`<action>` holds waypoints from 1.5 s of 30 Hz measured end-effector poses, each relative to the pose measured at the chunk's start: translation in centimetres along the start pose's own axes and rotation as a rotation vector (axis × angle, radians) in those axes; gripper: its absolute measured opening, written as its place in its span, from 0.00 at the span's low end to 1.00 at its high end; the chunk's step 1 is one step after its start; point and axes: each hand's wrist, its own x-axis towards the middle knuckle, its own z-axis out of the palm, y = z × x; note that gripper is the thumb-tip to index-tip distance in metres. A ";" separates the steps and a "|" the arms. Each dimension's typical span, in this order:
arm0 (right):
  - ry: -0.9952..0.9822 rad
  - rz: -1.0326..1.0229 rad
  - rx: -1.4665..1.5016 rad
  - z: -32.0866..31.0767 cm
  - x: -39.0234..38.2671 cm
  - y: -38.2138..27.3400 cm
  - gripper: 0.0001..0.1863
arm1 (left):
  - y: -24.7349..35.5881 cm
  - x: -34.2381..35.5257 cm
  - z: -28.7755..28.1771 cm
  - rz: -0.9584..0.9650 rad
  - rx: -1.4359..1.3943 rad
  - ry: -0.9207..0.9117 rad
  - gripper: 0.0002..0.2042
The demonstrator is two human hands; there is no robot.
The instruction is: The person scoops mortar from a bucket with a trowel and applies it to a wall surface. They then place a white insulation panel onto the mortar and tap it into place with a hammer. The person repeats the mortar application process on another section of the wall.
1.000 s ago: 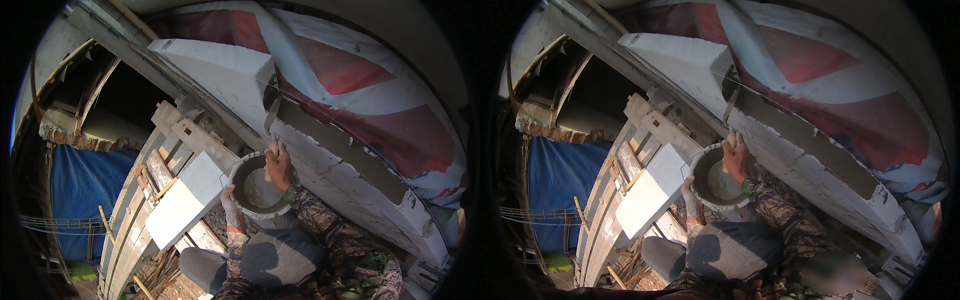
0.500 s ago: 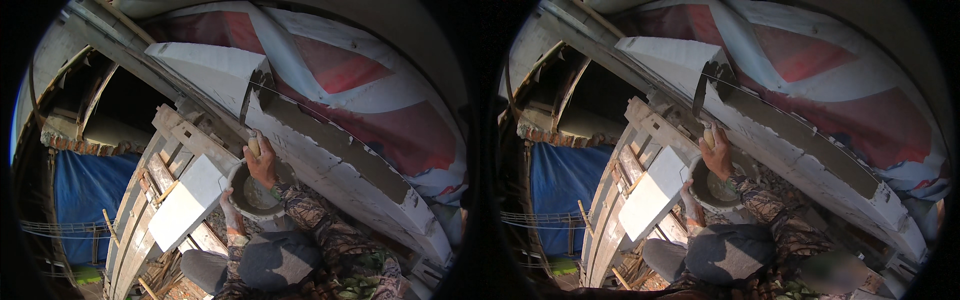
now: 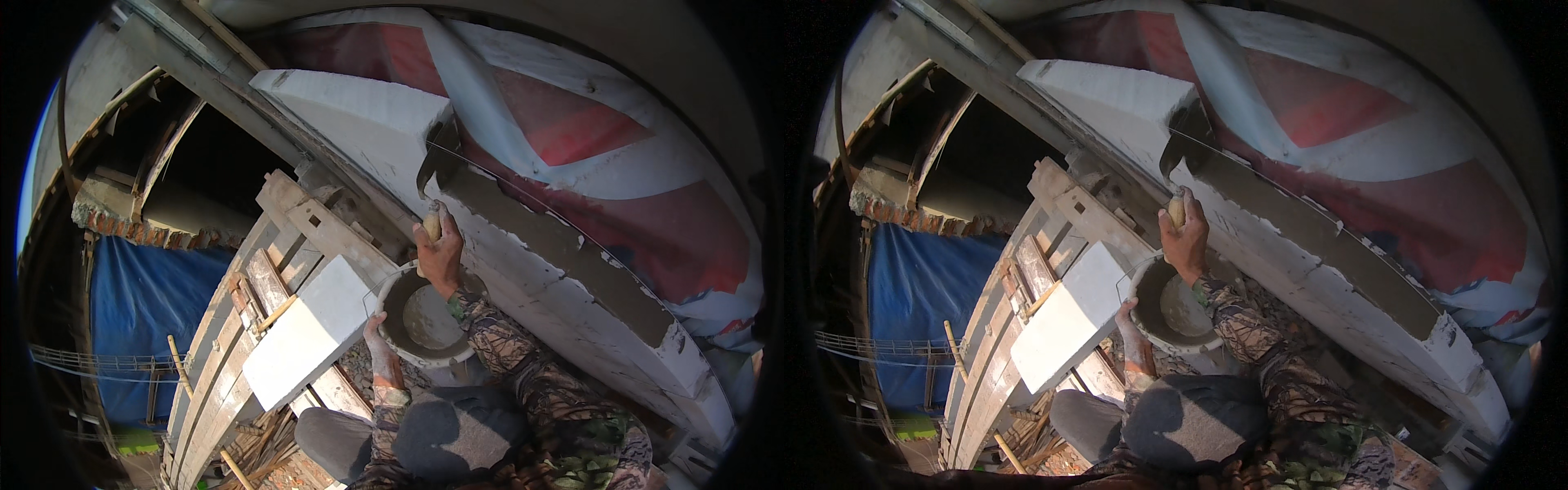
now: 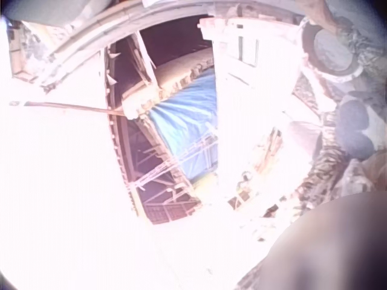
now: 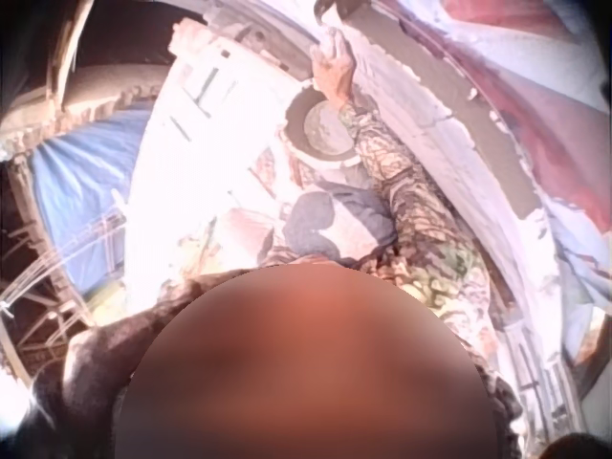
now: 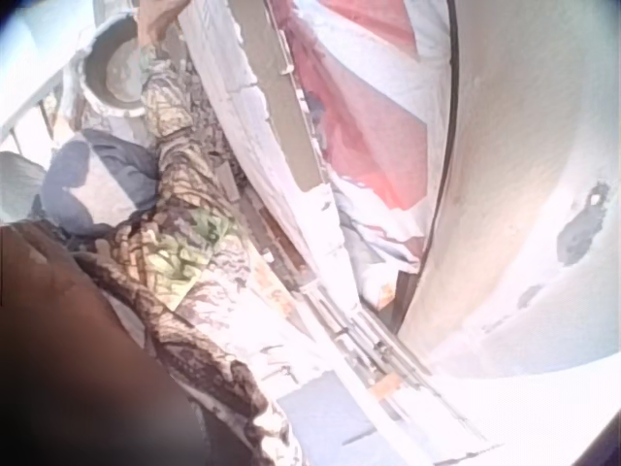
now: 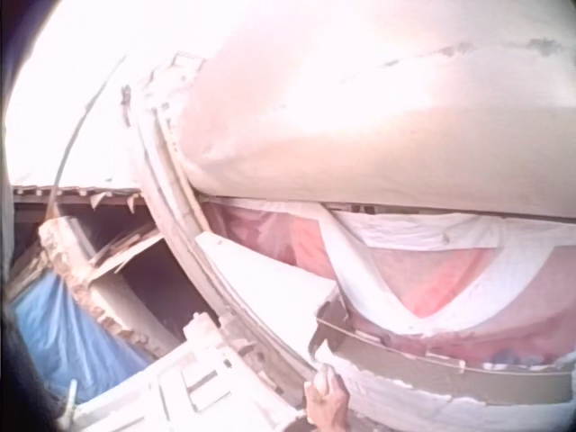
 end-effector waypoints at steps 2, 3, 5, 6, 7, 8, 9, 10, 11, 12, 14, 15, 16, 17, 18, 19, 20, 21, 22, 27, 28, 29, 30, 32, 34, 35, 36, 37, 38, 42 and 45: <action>-0.051 -0.052 -0.136 0.4 -1.4 -0.5 0.33 | 0.2 -0.3 0.3 0.005 0.015 0.026 0.17; -0.094 -0.089 -0.127 -0.7 -2.5 -0.8 0.33 | 0.3 -0.3 0.4 0.013 0.027 0.012 0.16; -0.321 -0.070 -0.215 -5.3 -4.8 -1.3 0.32 | 0.3 -0.4 0.2 0.031 0.039 -0.038 0.14; -0.469 0.015 -0.277 -7.9 -5.8 -1.6 0.31 | 0.3 -0.3 0.0 -0.009 0.017 -0.022 0.14; -0.523 -0.065 -0.304 -10.4 -6.6 -2.0 0.30 | 0.3 -0.3 -0.2 -0.032 -0.011 -0.039 0.15; -0.585 -0.069 -0.340 -12.8 -7.1 -2.4 0.30 | 0.3 -0.3 -0.3 -0.017 0.037 0.008 0.15; -0.671 -0.056 -0.500 -15.1 -7.4 -2.9 0.27 | 0.2 -0.3 -0.3 -0.008 0.087 0.082 0.15; -0.749 -0.032 -0.652 -16.9 -7.4 -3.4 0.25 | 0.2 -0.4 -0.3 0.025 0.094 0.042 0.16; -0.867 -0.029 -0.696 -18.2 -7.0 -3.7 0.24 | 0.2 -0.5 0.0 0.048 0.104 0.024 0.16; -0.977 -0.028 -0.742 -19.0 -6.5 -4.1 0.22 | 0.2 -0.6 0.3 0.072 0.116 -0.003 0.17; -1.107 -0.115 -0.806 -19.1 -5.8 -4.6 0.19 | 0.3 -1.1 1.2 0.081 0.115 -0.033 0.18; -1.128 -0.201 -0.821 -18.7 -5.4 -4.7 0.17 | 0.4 -1.5 1.6 0.097 0.104 -0.067 0.18; -1.144 -0.295 -0.836 -18.2 -5.2 -4.6 0.16 | 0.5 -1.7 2.0 0.097 0.150 -0.058 0.19; -1.213 -0.283 -0.833 -17.6 -5.0 -4.4 0.16 | 0.5 -2.0 2.4 0.109 0.183 -0.070 0.19; -1.277 -0.280 -0.833 -17.0 -4.8 -4.1 0.15 | 0.6 -2.1 2.8 0.128 0.206 -0.090 0.20; -1.346 -0.273 -0.857 -16.5 -4.6 -3.6 0.15 | 0.6 -2.3 3.1 0.157 0.243 -0.125 0.23; -1.442 -0.233 -0.815 -16.3 -4.4 -3.0 0.15 | 0.6 -2.5 3.3 0.165 0.287 -0.117 0.23; -1.543 -0.187 -0.795 -16.1 -4.0 -2.3 0.16 | 0.6 -2.6 3.4 0.181 0.323 -0.123 0.24; -1.634 -0.164 -0.757 -16.2 -3.6 -1.6 0.16 | 0.6 -2.8 3.5 0.197 0.359 -0.128 0.25; -1.580 0.458 -0.458 -18.1 -0.9 1.1 0.24 | 0.6 -3.1 4.1 0.175 0.357 -0.134 0.26; -1.549 0.678 -0.388 -18.6 -0.6 1.4 0.27 | 0.6 -3.0 4.2 0.171 0.340 -0.143 0.26; -1.535 0.762 -0.303 -19.2 -0.4 1.5 0.27 | 0.5 -2.9 4.2 0.180 0.314 -0.164 0.26; -1.523 0.849 -0.247 -19.8 -0.5 1.5 0.28 | 0.5 -2.8 4.1 0.175 0.343 -0.151 0.26; -1.459 0.990 -0.116 -20.9 -1.1 1.4 0.29 | 0.6 -2.3 3.5 0.188 0.382 -0.154 0.26; -1.330 1.091 -0.010 -21.9 -2.3 1.2 0.29 | 0.3 -1.9 2.7 0.140 0.242 -0.139 0.24; -1.268 1.116 0.076 -22.4 -3.0 1.1 0.29 | 0.3 -1.5 2.3 0.132 0.159 -0.181 0.23; -1.189 1.110 0.212 -22.8 -3.6 0.9 0.29 | 0.4 -1.1 1.8 0.098 0.182 -0.083 0.20; -1.107 1.119 0.283 -23.2 -4.3 0.7 0.28 | 0.3 -0.8 1.3 0.076 0.117 -0.074 0.19; -1.028 1.124 0.348 -23.6 -5.0 0.4 0.28 | 0.2 -0.6 0.9 0.026 0.043 -0.028 0.18; -0.672 0.858 0.560 -22.1 -6.2 -1.6 0.29 | -0.2 0.1 -0.3 0.010 0.007 -0.027 0.16; -0.418 0.589 0.358 -16.6 -4.4 -2.4 0.34 | -0.3 0.4 -0.8 -0.021 -0.043 -0.093 0.16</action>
